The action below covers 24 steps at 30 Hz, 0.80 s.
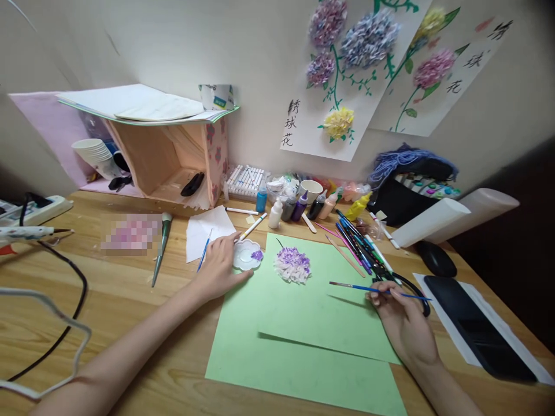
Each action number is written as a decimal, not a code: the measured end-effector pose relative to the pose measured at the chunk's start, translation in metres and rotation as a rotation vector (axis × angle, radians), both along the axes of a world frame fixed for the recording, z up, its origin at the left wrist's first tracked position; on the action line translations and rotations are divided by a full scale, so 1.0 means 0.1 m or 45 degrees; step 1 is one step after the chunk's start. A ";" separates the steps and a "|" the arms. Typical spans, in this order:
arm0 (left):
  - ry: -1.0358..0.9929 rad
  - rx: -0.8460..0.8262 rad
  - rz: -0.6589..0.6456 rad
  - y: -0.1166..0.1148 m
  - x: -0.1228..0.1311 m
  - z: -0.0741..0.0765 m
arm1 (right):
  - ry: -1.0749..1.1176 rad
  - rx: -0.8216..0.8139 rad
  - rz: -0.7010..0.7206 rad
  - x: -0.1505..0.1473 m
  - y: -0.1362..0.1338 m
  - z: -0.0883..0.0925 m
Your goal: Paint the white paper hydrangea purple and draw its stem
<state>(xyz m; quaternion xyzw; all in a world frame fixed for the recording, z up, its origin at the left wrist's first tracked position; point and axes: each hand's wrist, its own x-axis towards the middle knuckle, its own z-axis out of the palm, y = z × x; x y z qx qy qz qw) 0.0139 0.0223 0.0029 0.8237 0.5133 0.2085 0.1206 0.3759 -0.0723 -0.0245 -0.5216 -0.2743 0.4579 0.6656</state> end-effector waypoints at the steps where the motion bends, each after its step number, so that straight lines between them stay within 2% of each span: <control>1: -0.011 -0.008 0.006 0.00 0.00 -0.01 | -0.003 -0.016 0.019 -0.01 0.01 0.00; 8: -0.069 -0.073 0.008 0.00 -0.02 -0.03 | 0.037 -0.060 0.084 -0.12 0.07 0.03; 12: -0.125 -0.021 0.064 0.00 -0.04 -0.05 | 0.049 -0.001 0.068 -0.41 0.12 0.09; 15: -0.273 0.087 0.107 -0.04 -0.02 -0.05 | -0.120 0.109 0.076 -0.78 0.15 0.18; 18: -0.417 0.164 0.044 -0.12 0.05 -0.04 | -0.348 0.227 0.067 -1.09 0.14 0.25; 21: -0.461 0.184 -0.069 -0.21 0.13 -0.03 | -0.693 0.320 0.160 -1.21 0.08 0.25; 24: -0.497 0.157 -0.157 -0.26 0.18 -0.03 | -0.992 0.413 0.295 -1.19 0.02 0.20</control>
